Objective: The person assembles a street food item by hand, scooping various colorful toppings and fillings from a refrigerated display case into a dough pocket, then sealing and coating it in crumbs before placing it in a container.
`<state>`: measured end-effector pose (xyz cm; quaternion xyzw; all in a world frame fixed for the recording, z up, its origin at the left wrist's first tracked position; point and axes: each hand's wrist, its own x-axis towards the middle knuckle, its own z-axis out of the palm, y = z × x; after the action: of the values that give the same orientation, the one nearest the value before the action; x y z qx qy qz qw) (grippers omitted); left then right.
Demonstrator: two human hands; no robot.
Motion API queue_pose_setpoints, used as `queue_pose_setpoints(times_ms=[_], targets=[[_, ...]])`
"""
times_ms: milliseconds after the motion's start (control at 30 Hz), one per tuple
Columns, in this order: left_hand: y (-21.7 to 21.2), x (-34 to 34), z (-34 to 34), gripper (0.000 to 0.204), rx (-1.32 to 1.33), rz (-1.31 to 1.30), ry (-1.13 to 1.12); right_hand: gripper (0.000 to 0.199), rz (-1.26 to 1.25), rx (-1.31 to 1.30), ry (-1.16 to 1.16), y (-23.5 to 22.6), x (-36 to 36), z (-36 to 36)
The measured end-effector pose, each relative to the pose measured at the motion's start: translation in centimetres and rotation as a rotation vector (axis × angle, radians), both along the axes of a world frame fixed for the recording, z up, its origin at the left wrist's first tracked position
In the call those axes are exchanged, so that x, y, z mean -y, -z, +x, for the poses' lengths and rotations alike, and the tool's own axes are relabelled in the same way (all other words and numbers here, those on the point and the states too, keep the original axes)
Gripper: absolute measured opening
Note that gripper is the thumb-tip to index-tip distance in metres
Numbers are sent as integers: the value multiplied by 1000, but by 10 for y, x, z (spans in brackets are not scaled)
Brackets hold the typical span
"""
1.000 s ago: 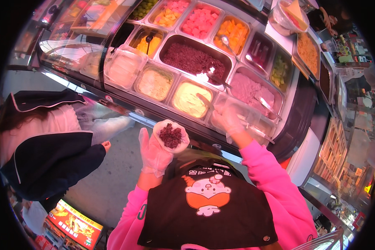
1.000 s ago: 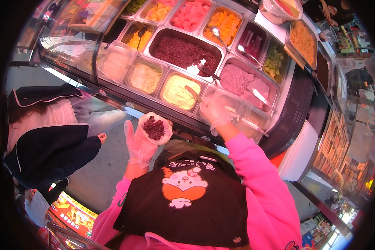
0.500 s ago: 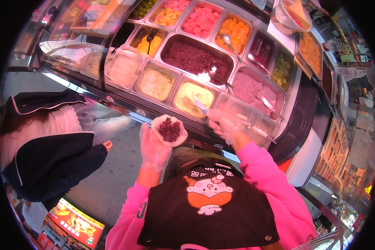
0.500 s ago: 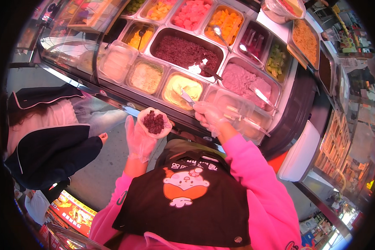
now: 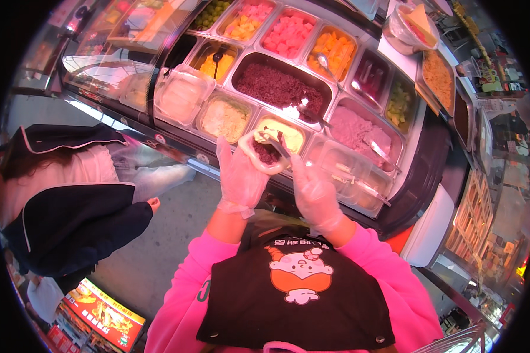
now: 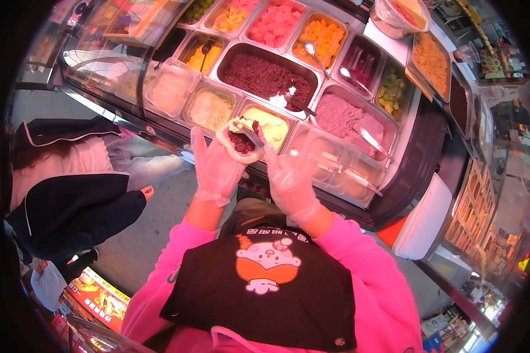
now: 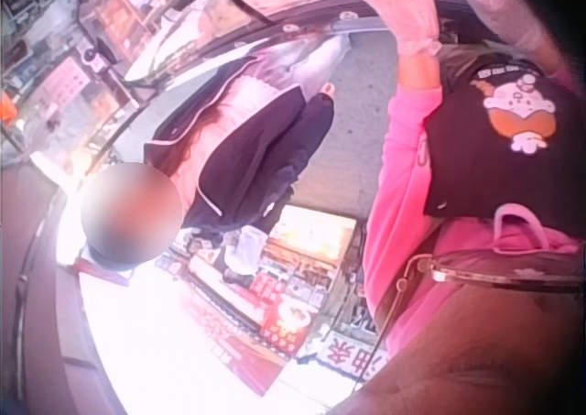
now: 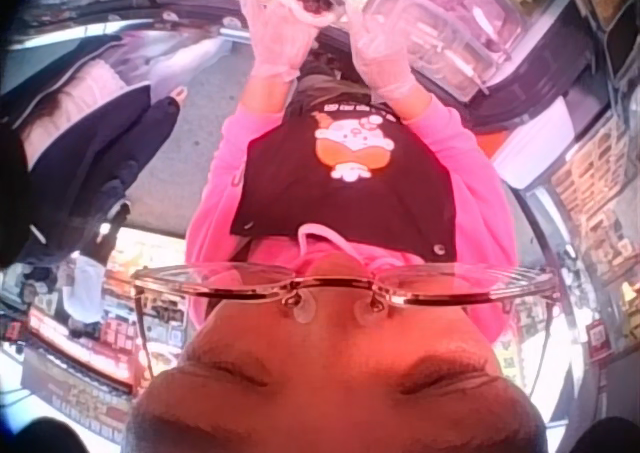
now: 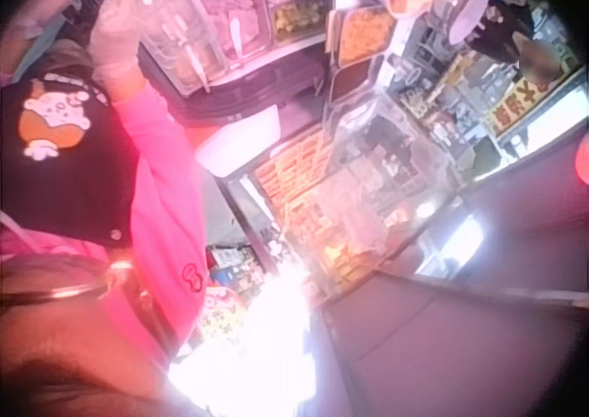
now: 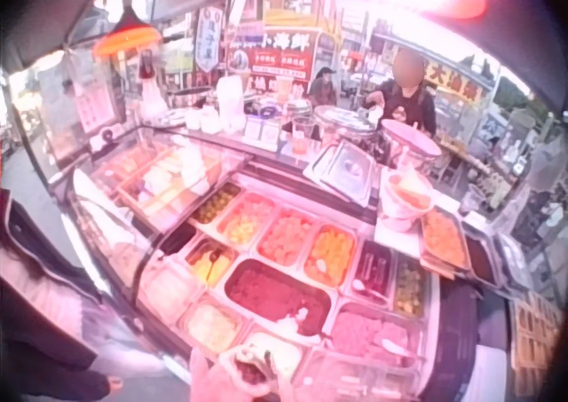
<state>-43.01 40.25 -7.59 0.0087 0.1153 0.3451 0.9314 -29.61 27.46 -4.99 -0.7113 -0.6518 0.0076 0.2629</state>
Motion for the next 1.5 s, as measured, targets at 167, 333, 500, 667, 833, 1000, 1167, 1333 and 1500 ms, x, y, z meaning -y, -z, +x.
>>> queue_pose_setpoints(times_ms=[167, 333, 500, 667, 833, 1000, 1167, 1333, 1500], targets=[[-15, -4, 4, 104, 14, -20, -5, 62, -55, 105, -49, 5, 15, -17], [-21, -12, -12, 102, -49, 35, -70, 59, -140, 56, -247, -37, 38, 8], [-29, -10, -20, 96, -134, 23, -69, 42, -104, -330, -133, -59, 20, 28], [-32, 3, -25, 90, -124, 38, 9, 30, -379, -734, -44, -54, -15, 39], [-29, 2, -31, 87, -97, 13, -96, 24, -634, -1401, 222, -62, -16, 39], [-23, -1, -39, 85, -69, -58, -141, 19, -752, -1570, 464, -80, -2, 40], [-8, -1, -42, 83, -138, -55, -159, 23, -688, -1543, 327, -77, -1, 28], [6, -10, -46, 82, -55, -103, -199, 17, -772, -1531, 370, -46, 16, 29], [4, -23, -54, 84, -107, -170, -240, 32, -629, -399, 270, 3, 18, 66]])
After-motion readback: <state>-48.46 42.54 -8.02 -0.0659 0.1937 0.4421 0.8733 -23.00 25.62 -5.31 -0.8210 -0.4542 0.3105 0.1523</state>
